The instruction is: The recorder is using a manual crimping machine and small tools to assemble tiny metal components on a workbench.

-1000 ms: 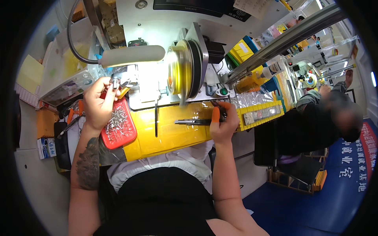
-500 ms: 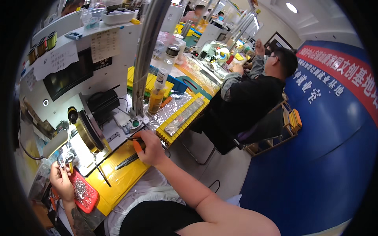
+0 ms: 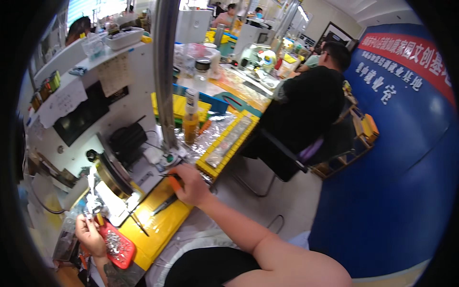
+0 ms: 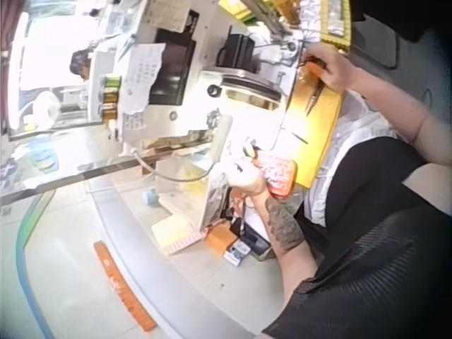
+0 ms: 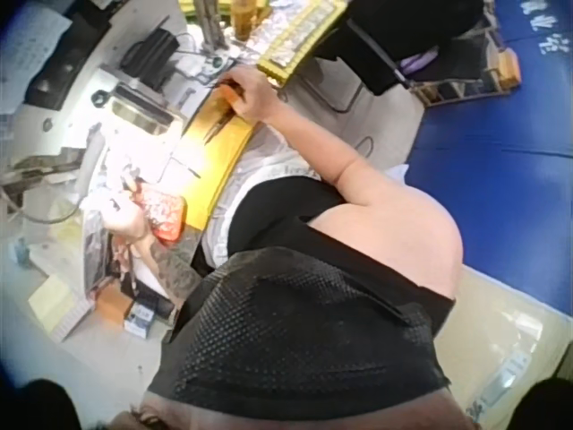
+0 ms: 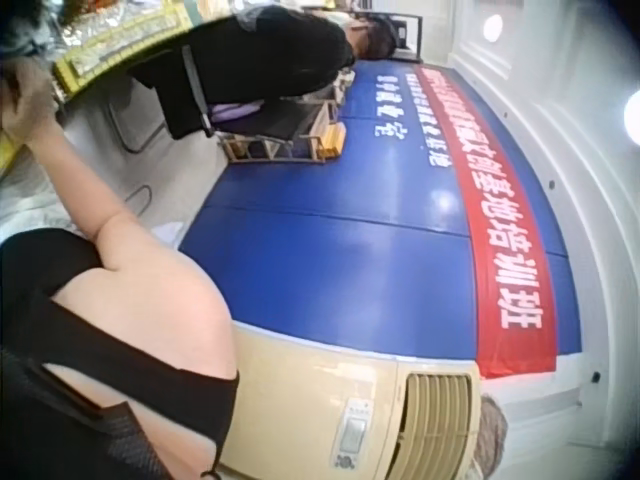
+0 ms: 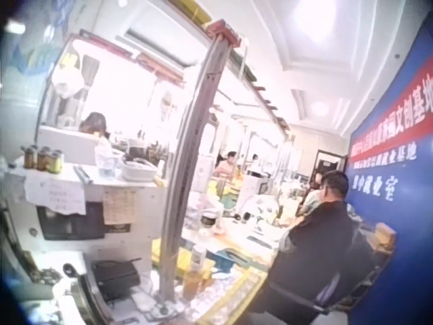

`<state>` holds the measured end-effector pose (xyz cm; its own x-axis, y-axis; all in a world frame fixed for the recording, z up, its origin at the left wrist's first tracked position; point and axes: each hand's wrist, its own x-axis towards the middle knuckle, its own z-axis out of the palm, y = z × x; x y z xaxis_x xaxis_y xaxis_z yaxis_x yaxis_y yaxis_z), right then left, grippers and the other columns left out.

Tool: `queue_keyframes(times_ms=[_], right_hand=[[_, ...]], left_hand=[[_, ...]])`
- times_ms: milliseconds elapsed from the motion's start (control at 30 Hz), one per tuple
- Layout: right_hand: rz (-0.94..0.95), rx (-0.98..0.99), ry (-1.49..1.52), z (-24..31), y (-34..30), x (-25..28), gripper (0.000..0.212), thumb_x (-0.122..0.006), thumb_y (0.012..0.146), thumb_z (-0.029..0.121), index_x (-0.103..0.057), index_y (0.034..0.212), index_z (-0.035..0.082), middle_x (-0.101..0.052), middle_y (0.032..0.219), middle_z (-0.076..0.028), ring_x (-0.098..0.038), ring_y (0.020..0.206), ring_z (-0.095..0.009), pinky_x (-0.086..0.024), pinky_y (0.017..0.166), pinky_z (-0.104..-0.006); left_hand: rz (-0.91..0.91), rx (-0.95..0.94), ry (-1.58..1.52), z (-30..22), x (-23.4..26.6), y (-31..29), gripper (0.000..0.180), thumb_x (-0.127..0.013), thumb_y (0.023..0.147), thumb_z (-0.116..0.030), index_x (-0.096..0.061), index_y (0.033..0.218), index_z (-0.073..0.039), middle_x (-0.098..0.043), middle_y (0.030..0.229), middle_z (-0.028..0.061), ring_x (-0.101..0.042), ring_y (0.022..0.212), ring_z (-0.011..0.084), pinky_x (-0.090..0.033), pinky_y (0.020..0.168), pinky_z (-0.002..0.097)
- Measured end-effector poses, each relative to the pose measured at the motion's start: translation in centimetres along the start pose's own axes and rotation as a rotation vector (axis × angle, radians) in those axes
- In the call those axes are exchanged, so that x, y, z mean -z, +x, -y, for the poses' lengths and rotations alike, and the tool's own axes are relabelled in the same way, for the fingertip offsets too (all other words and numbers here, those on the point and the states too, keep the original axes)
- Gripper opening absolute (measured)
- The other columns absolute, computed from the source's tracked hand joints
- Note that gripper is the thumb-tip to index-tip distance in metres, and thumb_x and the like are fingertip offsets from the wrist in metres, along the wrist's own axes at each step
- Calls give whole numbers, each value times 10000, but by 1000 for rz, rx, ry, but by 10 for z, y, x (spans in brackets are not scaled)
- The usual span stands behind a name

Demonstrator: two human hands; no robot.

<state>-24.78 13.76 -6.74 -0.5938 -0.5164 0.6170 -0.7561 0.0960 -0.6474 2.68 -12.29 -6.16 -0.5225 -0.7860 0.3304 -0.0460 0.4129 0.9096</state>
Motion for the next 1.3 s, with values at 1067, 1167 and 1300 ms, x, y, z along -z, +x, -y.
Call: queue_keyframes(times_ms=[1067, 1167, 1300], right_hand=[[781, -1078, 1909, 137, 18, -105, 349, -345, 1077, 401, -492, 1010, 92, -395, 529, -7, -365, 351, -142, -307, 408, -272], [813, -1075, 1894, 135, 25, -106, 341, -344, 1082, 389, -497, 1013, 93, -383, 520, 8, -335, 335, -127, -305, 414, -268], [729, -1096, 1937, 138, 27, -107, 359, -379, 1110, 382, -495, 981, 68, -361, 532, -6, -275, 352, -102, -279, 352, -241]], left_hand=[[188, -81, -858, -55, -1, 36, 352, -616, 960, -75, -578, 1253, 117, -593, 1179, 151, -561, 1109, 225, -448, 1015, 401], [148, -73, -854, -56, 2, 32, 253, -634, 988, -114, -626, 1155, 76, -617, 1095, 116, -586, 1057, 231, -461, 992, 397], [120, -116, -811, -62, -1, 28, 192, -614, 1015, -131, -654, 1071, 48, -668, 996, 124, -644, 947, 269, -530, 883, 456]])
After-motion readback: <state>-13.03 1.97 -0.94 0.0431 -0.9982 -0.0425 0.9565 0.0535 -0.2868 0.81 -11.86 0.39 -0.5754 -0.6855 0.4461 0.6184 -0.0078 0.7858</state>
